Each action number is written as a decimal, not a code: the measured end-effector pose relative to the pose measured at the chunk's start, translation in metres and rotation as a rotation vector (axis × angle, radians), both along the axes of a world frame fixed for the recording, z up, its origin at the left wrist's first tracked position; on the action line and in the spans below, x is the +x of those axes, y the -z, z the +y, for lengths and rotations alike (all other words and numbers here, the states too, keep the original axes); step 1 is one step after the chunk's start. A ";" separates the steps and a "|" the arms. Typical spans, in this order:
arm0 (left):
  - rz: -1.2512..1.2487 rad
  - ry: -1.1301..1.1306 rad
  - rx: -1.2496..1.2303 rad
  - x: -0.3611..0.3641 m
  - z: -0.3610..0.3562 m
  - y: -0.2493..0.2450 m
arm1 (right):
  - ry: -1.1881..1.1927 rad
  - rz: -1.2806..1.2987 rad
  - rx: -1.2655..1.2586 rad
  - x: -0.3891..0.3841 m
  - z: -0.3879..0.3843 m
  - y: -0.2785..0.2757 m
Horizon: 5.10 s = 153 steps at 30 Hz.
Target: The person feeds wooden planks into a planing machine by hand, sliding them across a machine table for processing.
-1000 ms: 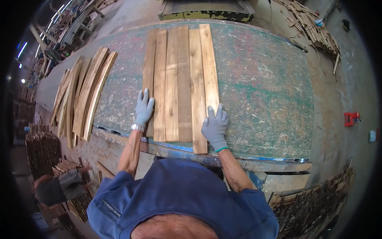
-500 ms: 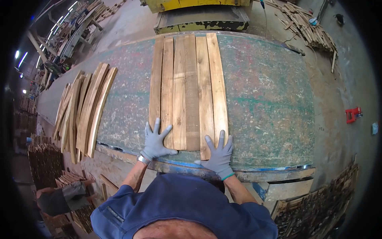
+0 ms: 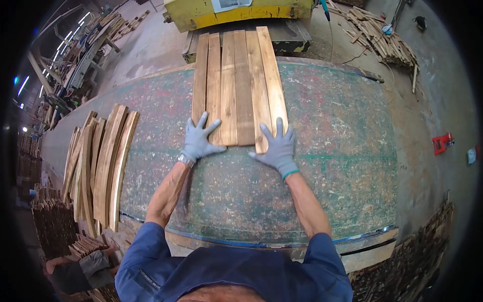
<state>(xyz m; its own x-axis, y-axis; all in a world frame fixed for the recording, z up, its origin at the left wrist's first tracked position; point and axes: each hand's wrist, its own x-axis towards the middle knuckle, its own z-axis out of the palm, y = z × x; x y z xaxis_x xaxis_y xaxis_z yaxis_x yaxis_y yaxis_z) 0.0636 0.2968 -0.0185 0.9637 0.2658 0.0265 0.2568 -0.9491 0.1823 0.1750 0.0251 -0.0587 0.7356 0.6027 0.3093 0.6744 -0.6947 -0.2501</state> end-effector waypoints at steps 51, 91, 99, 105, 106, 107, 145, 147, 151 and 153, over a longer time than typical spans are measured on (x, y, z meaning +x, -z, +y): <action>-0.578 0.188 0.441 0.154 0.259 -0.020 | 0.240 -0.251 -0.508 0.400 0.273 0.013; -0.205 -0.542 -0.271 -0.163 0.166 -0.121 | -0.091 0.548 0.033 -0.242 0.207 -0.054; -0.056 -1.218 -0.133 -0.402 0.238 -0.050 | 0.012 0.574 0.181 -0.292 0.233 -0.070; -0.289 -0.711 -0.087 -0.335 0.232 -0.049 | -0.001 0.484 0.269 -0.285 0.241 -0.055; -0.231 -0.683 -0.127 -0.317 0.234 -0.049 | -0.015 0.509 0.320 -0.277 0.237 -0.052; -0.173 -0.654 -0.164 -0.296 0.235 -0.049 | -0.029 0.532 0.373 -0.271 0.233 -0.049; -0.073 -0.414 -0.397 -0.244 0.199 -0.018 | -0.249 0.310 -0.025 -0.293 0.229 -0.035; -0.058 -0.425 -0.394 -0.244 0.218 -0.011 | -0.232 0.334 -0.044 -0.286 0.224 -0.041; 0.063 -0.467 -0.404 -0.244 0.220 -0.016 | -0.172 0.295 -0.125 -0.275 0.188 -0.042; 0.112 -0.485 -0.351 -0.239 0.206 -0.023 | -0.114 0.275 -0.150 -0.265 0.163 -0.048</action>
